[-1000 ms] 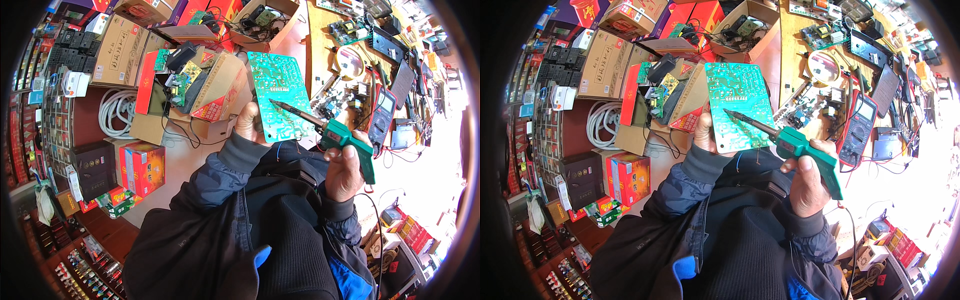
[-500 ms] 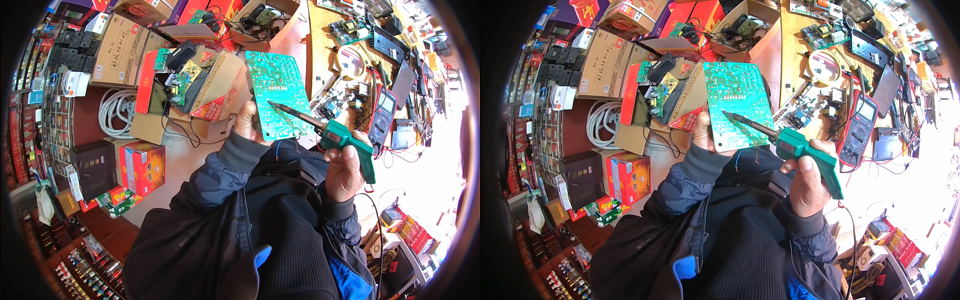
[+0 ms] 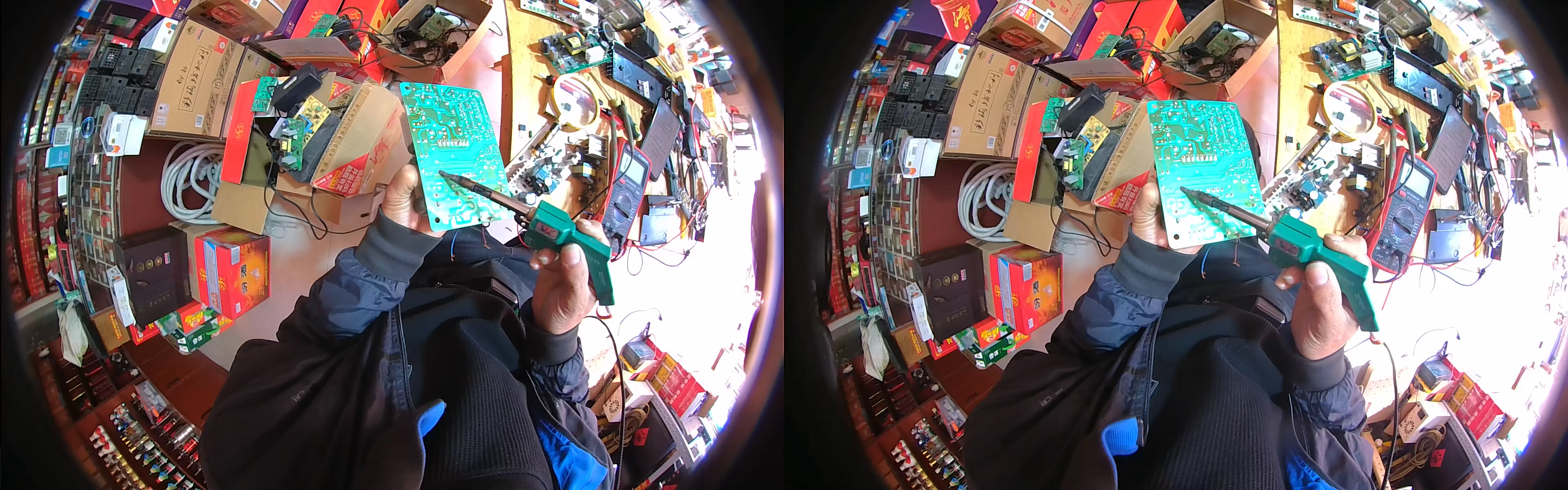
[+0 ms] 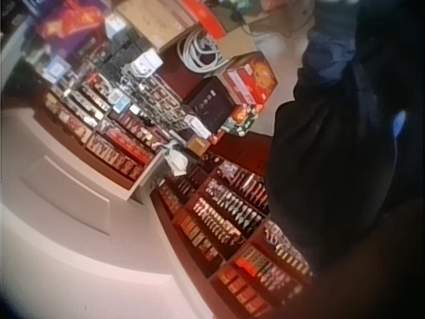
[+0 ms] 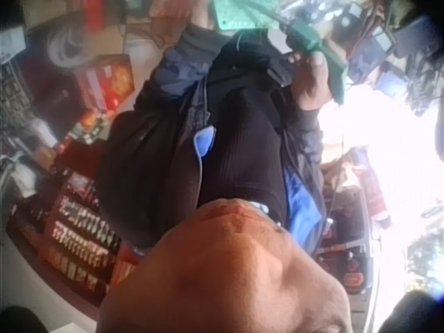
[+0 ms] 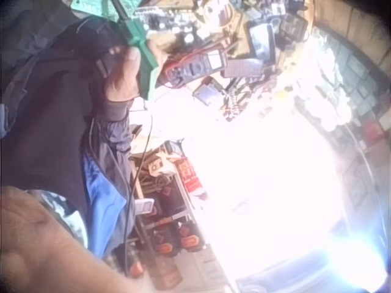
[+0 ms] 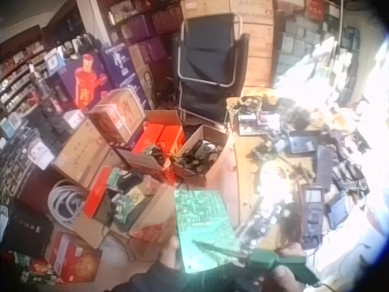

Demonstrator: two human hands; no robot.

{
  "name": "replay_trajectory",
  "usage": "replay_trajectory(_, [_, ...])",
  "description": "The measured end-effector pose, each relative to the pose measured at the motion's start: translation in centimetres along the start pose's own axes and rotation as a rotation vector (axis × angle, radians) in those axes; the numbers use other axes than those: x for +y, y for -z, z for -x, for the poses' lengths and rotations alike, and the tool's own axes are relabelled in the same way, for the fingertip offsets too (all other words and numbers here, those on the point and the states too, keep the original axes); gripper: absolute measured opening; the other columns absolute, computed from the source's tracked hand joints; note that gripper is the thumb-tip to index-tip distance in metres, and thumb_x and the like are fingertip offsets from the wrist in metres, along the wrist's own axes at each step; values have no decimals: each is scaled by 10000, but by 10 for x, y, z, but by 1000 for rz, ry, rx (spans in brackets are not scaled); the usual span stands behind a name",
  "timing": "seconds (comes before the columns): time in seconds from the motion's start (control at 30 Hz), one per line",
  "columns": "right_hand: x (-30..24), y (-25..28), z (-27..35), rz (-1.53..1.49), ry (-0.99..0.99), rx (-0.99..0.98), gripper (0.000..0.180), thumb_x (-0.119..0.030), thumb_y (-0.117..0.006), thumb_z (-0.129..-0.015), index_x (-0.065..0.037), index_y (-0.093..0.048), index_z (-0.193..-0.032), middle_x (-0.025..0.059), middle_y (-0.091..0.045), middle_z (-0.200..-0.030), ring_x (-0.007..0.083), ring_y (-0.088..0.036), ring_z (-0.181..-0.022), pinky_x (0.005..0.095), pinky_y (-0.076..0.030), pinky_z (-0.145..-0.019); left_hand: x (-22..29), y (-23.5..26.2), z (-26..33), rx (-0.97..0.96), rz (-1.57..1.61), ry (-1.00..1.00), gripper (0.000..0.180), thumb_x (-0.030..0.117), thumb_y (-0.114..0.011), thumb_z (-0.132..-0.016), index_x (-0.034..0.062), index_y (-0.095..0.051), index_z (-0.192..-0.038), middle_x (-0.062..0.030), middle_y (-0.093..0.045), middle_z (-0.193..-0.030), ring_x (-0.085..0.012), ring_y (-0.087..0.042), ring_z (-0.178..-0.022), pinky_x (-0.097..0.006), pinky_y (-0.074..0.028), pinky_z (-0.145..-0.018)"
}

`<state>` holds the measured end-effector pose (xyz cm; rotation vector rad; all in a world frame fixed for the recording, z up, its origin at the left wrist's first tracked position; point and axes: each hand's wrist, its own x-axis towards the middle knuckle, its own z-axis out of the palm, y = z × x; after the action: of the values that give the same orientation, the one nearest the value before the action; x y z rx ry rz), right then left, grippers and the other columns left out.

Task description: The person sits on the floor and uses a soldering iron to work on a green circuit board. They then use a multimeter to test components on the board and a small electronic part, placing the tools and parts on the floor or a nearby table during the process.

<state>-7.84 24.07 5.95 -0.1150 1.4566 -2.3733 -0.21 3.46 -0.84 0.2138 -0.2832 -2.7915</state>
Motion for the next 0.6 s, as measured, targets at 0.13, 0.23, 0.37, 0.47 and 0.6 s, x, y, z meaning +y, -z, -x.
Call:
replay_trajectory(0.13, [-1, 0, -1, -6, 8, 16, 390, -97, -701, -951, 48, -564, -1285, 138, -559, -1148, 253, -676, -751, 366, -567, -630, 0, 0, 0, -43, 39, -18, 769, 307, -798, -873, 12, -463, -1498, -198, -616, -1418, -406, -628, -1267, -613, -538, -1061])
replay_trajectory(0.23, [-2, 0, -1, -9, 5, 1, 398, -95, -699, -949, 49, -561, -1293, 135, -552, -1158, 251, -677, -754, 368, -568, -631, 1, -2, 0, -67, 55, -13, 740, 287, -768, -879, 18, -464, -1497, -195, -617, -1418, -400, -632, -1262, -613, -538, -1060])
replay_trajectory(0.37, [-1, 0, 0, -26, 18, 15, 389, -87, -692, -947, 50, -560, -1287, 133, -542, -1164, 250, -680, -757, 371, -571, -632, 6, -5, 0, -29, -30, 3, 713, 258, -795, -863, 53, -496, -1477, -167, -627, -1408, -379, -626, -1274, -598, -524, -1074])
replay_trajectory(0.47, [-2, 0, 0, -30, 10, 10, 382, -81, -689, -948, 51, -561, -1282, 130, -533, -1173, 253, -681, -759, 373, -574, -631, 7, -5, 0, 1, -87, -6, 720, 252, -768, -867, 52, -475, -1494, -178, -618, -1418, -392, -630, -1268, -616, -525, -1067])
replay_trajectory(0.6, [-2, 0, 0, -20, 5, 2, 377, -76, -690, -945, 51, -561, -1276, 127, -524, -1182, 257, -683, -761, 371, -575, -629, 6, -3, 0, -8, -94, -26, 723, 257, -742, -877, 41, -458, -1506, -186, -617, -1418, -389, -638, -1259, -610, -540, -1056])
